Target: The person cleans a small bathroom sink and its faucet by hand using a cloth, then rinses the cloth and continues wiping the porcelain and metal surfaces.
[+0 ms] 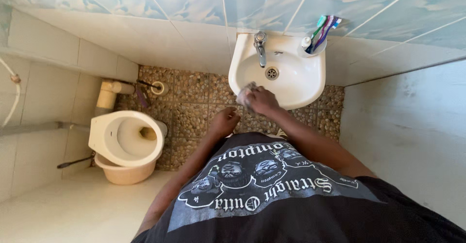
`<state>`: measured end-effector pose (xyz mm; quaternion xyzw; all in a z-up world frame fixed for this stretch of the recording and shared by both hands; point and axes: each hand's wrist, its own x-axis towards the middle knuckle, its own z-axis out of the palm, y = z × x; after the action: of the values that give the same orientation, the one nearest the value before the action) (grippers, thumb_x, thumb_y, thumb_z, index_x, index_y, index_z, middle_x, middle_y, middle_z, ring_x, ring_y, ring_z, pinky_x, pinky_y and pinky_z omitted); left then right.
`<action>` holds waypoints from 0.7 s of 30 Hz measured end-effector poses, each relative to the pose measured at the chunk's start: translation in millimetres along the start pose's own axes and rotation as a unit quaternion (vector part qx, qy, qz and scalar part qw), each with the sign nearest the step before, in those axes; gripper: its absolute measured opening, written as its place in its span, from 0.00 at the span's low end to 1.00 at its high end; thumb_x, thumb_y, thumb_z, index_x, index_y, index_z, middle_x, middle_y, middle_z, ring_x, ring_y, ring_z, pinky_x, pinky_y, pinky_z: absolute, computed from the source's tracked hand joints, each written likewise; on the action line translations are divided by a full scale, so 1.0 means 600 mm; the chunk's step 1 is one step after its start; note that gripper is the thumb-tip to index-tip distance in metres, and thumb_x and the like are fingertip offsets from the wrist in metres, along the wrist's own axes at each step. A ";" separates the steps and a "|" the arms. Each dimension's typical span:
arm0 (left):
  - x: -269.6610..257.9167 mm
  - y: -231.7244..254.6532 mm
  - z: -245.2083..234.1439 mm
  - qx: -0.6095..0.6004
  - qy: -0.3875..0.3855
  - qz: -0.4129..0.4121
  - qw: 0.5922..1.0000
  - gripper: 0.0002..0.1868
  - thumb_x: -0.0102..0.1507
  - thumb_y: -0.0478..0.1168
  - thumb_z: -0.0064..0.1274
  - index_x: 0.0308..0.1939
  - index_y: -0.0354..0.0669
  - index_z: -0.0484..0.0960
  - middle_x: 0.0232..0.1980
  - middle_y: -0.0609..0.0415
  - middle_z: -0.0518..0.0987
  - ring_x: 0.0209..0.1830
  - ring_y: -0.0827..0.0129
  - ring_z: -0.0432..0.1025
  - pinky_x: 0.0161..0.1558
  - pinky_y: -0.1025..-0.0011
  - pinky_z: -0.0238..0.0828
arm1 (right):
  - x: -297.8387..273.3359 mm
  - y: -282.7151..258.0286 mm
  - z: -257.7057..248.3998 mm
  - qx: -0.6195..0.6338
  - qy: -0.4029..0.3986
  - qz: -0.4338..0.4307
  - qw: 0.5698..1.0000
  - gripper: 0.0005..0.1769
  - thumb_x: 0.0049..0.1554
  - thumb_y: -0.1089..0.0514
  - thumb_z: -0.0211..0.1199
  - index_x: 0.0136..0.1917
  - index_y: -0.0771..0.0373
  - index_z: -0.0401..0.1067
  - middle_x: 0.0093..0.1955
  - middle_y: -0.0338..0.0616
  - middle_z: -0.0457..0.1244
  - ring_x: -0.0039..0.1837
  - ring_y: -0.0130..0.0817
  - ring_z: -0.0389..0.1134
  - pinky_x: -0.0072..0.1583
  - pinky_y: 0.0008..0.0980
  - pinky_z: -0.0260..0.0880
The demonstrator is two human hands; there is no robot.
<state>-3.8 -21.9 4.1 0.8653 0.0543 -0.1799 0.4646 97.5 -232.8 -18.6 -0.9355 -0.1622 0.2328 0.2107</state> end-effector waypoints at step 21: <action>-0.057 -0.008 0.022 0.018 0.013 -0.066 0.998 0.26 0.60 0.48 0.58 0.58 0.37 0.82 0.44 0.44 0.87 0.41 0.56 0.83 0.45 0.61 0.79 | 0.102 0.072 -0.011 -0.027 -0.044 0.070 0.996 0.38 0.66 0.48 0.38 0.86 0.55 0.37 0.88 0.55 0.36 0.88 0.46 0.33 0.82 0.52 0.41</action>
<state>-40.3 -27.5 6.4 0.8705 0.1139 -0.1997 0.4351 161.0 -247.1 -56.2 -0.9387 -0.1119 0.2830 0.1618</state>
